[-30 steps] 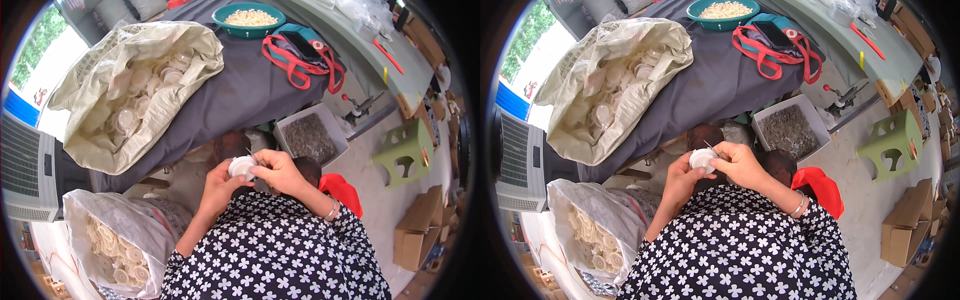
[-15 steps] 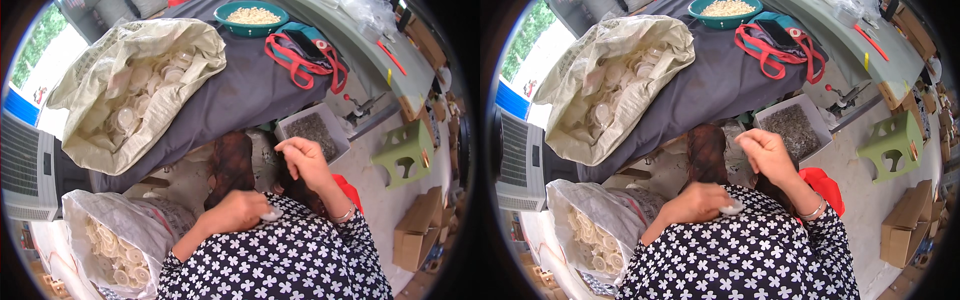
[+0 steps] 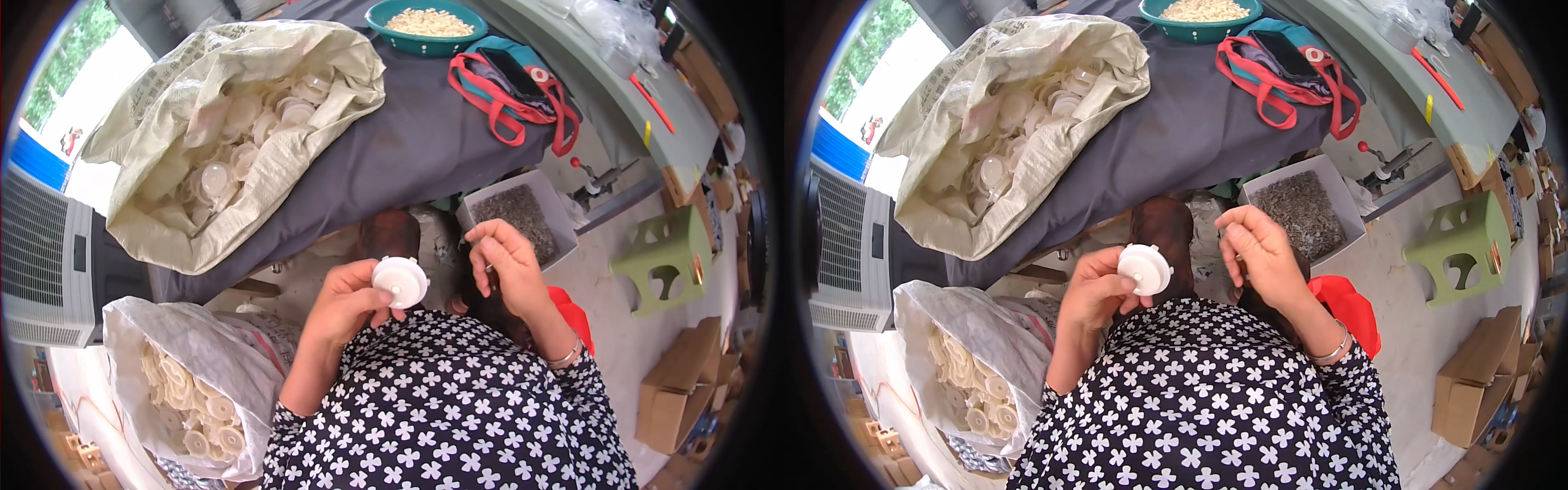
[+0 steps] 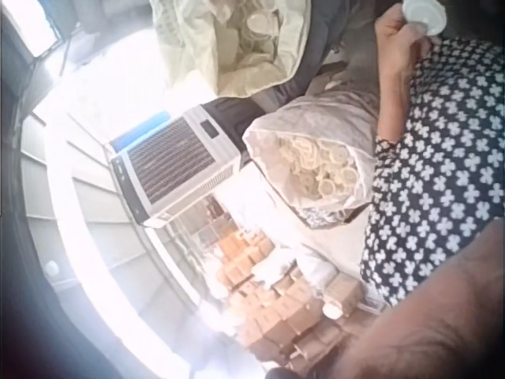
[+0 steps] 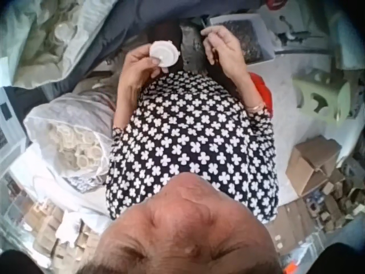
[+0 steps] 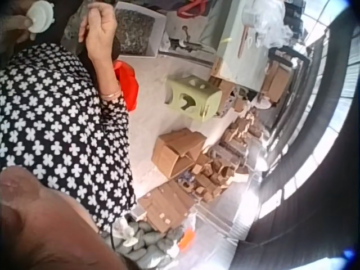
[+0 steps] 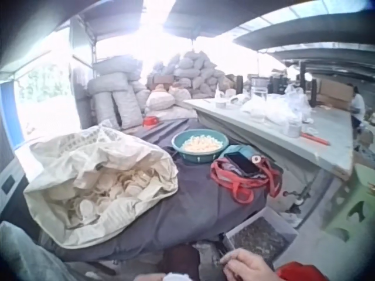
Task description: Assembling small metal pins or springs into white circular plastic components.
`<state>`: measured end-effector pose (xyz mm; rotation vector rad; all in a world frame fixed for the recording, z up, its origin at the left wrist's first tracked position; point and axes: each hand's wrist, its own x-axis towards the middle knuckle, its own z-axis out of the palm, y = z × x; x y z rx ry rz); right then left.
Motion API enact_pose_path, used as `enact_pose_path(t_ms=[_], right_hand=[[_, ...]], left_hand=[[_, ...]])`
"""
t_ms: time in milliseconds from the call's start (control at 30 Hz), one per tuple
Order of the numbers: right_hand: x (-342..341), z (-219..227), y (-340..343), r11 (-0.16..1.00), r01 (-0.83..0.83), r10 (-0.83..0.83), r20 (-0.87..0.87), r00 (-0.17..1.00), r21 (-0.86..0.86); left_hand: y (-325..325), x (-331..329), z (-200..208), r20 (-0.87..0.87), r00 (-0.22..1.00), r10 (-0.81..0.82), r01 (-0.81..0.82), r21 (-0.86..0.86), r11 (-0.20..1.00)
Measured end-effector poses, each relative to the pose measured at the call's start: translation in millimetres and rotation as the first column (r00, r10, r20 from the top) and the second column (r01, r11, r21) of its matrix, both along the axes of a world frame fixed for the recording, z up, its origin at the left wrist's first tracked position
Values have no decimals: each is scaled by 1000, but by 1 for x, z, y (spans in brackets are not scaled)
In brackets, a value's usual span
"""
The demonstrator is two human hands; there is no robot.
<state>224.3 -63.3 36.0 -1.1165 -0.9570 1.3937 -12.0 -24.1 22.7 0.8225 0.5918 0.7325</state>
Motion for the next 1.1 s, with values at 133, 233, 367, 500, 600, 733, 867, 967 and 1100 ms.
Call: enact_pose_path(t_ms=[133,233,367,500,600,733,867,967,1100], right_hand=[[-10,4,-6,987,-152,144,141,980,51],[-16,13,-15,977,-199,172,259,950,81],[-19,24,-18,938,-273,137,495,858,215],[-18,18,-19,873,-335,5,680,733,354],[-16,23,-21,861,-370,-37,767,641,350],[-18,30,-24,842,-402,-89,827,555,360],[-18,29,-24,846,-418,-99,867,489,332],[-19,29,-22,845,-428,-92,877,472,320],[-20,33,-22,861,-428,-33,870,491,275]], left_hand=[[-2,10,-8,22,999,35,-34,-30,999],[0,12,-17,-92,996,18,-16,29,999],[-3,19,-16,-165,982,96,-87,57,995],[-5,28,-16,-140,975,170,-142,187,972],[-4,30,-19,-94,971,219,-181,305,935],[-2,27,-31,-197,926,321,-156,576,803],[-4,30,-26,-177,916,360,-201,572,795],[-4,29,-25,-187,917,352,-182,590,787],[-2,32,-16,-163,886,435,-189,729,658]])
